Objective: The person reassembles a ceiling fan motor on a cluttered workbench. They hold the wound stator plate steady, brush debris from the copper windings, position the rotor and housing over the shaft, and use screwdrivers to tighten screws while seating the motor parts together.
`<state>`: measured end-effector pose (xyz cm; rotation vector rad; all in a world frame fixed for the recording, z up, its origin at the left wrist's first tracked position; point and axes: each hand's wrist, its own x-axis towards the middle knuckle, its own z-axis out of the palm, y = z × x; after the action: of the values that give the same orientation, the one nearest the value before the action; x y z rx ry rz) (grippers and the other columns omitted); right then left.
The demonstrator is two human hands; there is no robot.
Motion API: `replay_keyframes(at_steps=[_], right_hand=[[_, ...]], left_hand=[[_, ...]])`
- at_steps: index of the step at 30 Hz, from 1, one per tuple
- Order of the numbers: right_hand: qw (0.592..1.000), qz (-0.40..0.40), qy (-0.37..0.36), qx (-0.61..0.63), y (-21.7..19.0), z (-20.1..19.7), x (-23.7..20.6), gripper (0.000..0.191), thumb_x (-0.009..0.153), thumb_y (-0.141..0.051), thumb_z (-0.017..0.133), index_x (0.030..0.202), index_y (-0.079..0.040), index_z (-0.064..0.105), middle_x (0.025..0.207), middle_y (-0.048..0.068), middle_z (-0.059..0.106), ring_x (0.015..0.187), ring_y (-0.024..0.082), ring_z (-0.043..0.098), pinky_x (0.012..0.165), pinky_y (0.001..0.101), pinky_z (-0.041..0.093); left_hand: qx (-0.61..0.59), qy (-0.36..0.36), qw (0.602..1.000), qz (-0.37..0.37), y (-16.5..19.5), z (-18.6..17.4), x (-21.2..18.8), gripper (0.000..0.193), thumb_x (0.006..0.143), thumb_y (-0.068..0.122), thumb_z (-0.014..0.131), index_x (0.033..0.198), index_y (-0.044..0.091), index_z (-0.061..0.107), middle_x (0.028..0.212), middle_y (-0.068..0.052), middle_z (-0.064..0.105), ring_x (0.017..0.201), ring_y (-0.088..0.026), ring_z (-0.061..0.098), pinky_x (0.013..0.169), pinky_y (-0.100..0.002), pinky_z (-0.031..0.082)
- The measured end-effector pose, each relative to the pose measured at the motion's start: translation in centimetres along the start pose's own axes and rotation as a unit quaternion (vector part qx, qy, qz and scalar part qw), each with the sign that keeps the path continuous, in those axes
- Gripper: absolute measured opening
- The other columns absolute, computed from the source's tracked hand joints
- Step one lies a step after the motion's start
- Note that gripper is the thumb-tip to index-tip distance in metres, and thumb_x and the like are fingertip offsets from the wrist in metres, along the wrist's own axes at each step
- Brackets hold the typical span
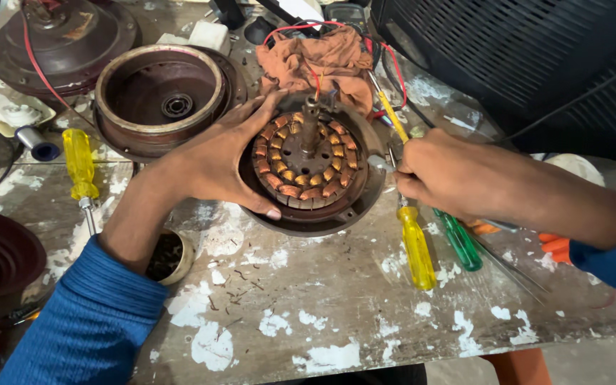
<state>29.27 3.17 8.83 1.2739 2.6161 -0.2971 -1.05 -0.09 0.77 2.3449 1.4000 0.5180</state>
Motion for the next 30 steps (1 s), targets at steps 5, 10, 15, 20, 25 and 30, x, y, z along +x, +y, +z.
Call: replay_keyframes(at_steps=[5, 10, 15, 20, 25, 30], right_hand=[[0.990, 0.016, -0.042, -0.136, 0.1, -1.0, 0.2, 0.041, 0.098, -0.036, 0.062, 0.078, -0.002, 0.074, 0.064, 0.020, 0.070, 0.061, 0.035, 0.072, 0.063, 0.0472, 0.056], [0.941, -0.019, -0.078, -0.330, 1.9, -3.2, -0.5, 0.029, 0.097, -0.042, 0.059, 0.115, -0.025, 0.075, 0.078, 0.006, 0.073, 0.069, 0.024, 0.073, 0.068, 0.0369, 0.060], [0.955, -0.100, -0.048, -0.276, 5.3, -2.8, 1.0, 0.033, 0.099, -0.035, 0.056, 0.125, -0.026, 0.073, 0.094, 0.005, 0.074, 0.101, 0.019, 0.069, 0.090, 0.0316, 0.057], [0.909, -0.360, 0.128, -0.168, 7.7, 1.1, 3.3, 0.023, 0.095, -0.012, 0.053, 0.101, -0.014, 0.074, 0.113, 0.008, 0.076, 0.121, 0.030, 0.063, 0.110, 0.0524, 0.042], [0.954, -0.284, 0.018, -0.091, 8.2, 2.3, 4.5, 0.053, 0.082, 0.006, 0.046, 0.121, -0.013, 0.077, 0.115, 0.013, 0.076, 0.116, 0.030, 0.065, 0.108, 0.0449, 0.045], [0.974, -0.219, -0.063, 0.013, 6.8, 1.7, 4.2, 0.054, 0.083, 0.008, 0.041, 0.123, -0.009, 0.073, 0.104, 0.010, 0.080, 0.082, 0.020, 0.079, 0.086, 0.0334, 0.061]], left_hand=[[0.000, -0.011, 1.000, -0.025, 0.0, 0.0, 0.1, 0.159, 0.042, 0.053, 0.099, 0.160, 0.010, 0.002, 0.163, -0.029, 0.014, 0.152, -0.041, 0.019, 0.124, -0.045, 0.020], [-0.002, -0.008, 1.000, -0.025, 0.0, 0.1, 0.0, 0.160, 0.040, 0.052, 0.100, 0.160, 0.012, 0.002, 0.164, -0.028, 0.014, 0.152, -0.040, 0.020, 0.124, -0.046, 0.020], [-0.003, 0.001, 1.000, 0.000, -0.1, 0.1, -0.1, 0.159, 0.042, 0.053, 0.100, 0.160, 0.011, 0.002, 0.164, -0.029, 0.014, 0.153, -0.041, 0.020, 0.124, -0.047, 0.020], [0.005, -0.009, 1.000, -0.025, -0.2, 0.2, -0.1, 0.162, 0.039, 0.054, 0.100, 0.159, 0.011, 0.000, 0.164, -0.028, 0.013, 0.152, -0.041, 0.019, 0.123, -0.048, 0.020], [0.006, -0.012, 1.000, -0.026, 0.0, 0.2, -0.1, 0.161, 0.040, 0.054, 0.100, 0.160, 0.013, 0.000, 0.164, -0.028, 0.013, 0.152, -0.041, 0.019, 0.124, -0.048, 0.020], [0.013, -0.015, 0.999, -0.035, 0.0, 0.2, -0.1, 0.163, 0.038, 0.054, 0.101, 0.160, 0.013, 0.001, 0.163, -0.029, 0.013, 0.152, -0.041, 0.017, 0.123, -0.048, 0.018]])
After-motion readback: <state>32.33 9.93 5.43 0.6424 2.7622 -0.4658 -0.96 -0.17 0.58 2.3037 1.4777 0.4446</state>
